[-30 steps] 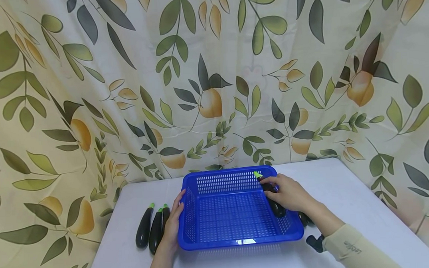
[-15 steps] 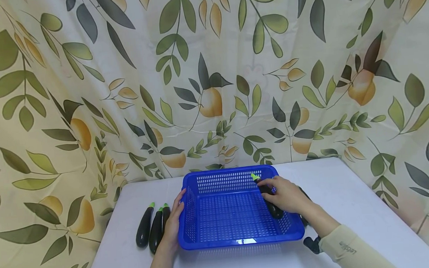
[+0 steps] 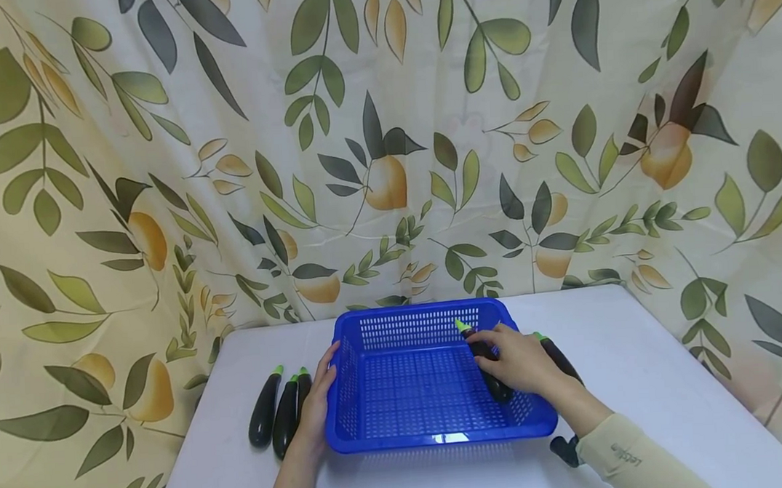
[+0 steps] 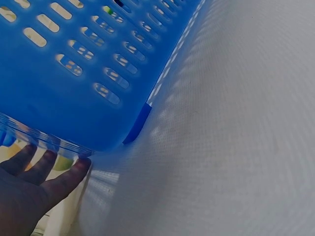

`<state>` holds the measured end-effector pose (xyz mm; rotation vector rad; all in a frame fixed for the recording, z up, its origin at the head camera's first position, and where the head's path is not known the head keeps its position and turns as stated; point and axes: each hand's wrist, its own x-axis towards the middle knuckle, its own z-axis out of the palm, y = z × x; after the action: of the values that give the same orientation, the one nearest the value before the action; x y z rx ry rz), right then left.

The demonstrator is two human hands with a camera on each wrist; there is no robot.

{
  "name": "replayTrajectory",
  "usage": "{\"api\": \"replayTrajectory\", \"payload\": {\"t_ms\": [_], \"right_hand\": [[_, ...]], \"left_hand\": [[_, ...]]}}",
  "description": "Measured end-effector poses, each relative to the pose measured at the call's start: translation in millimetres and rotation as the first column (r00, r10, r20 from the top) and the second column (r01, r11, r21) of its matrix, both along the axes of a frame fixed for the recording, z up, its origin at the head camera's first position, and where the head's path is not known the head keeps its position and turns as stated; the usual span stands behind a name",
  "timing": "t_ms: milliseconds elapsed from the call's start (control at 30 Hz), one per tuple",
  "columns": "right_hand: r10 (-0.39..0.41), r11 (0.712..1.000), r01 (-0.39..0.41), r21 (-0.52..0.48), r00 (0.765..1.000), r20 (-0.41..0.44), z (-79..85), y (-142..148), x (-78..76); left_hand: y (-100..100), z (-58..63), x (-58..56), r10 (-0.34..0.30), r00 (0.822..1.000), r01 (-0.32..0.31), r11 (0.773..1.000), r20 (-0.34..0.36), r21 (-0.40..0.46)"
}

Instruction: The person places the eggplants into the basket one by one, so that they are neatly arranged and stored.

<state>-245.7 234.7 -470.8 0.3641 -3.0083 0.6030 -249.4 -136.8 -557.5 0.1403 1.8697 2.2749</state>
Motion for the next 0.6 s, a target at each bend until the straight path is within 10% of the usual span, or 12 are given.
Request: {"api": "replayTrajectory", "payload": {"t_ms": [600], "right_hand": [[-0.001, 0.988, 0.011, 0.157, 0.998, -0.064, -21.4, -6.2, -3.7]], "left_hand": [[-0.2, -0.2, -2.8, -0.009, 1.000, 0.009, 1.000, 0.009, 0.020]]}}
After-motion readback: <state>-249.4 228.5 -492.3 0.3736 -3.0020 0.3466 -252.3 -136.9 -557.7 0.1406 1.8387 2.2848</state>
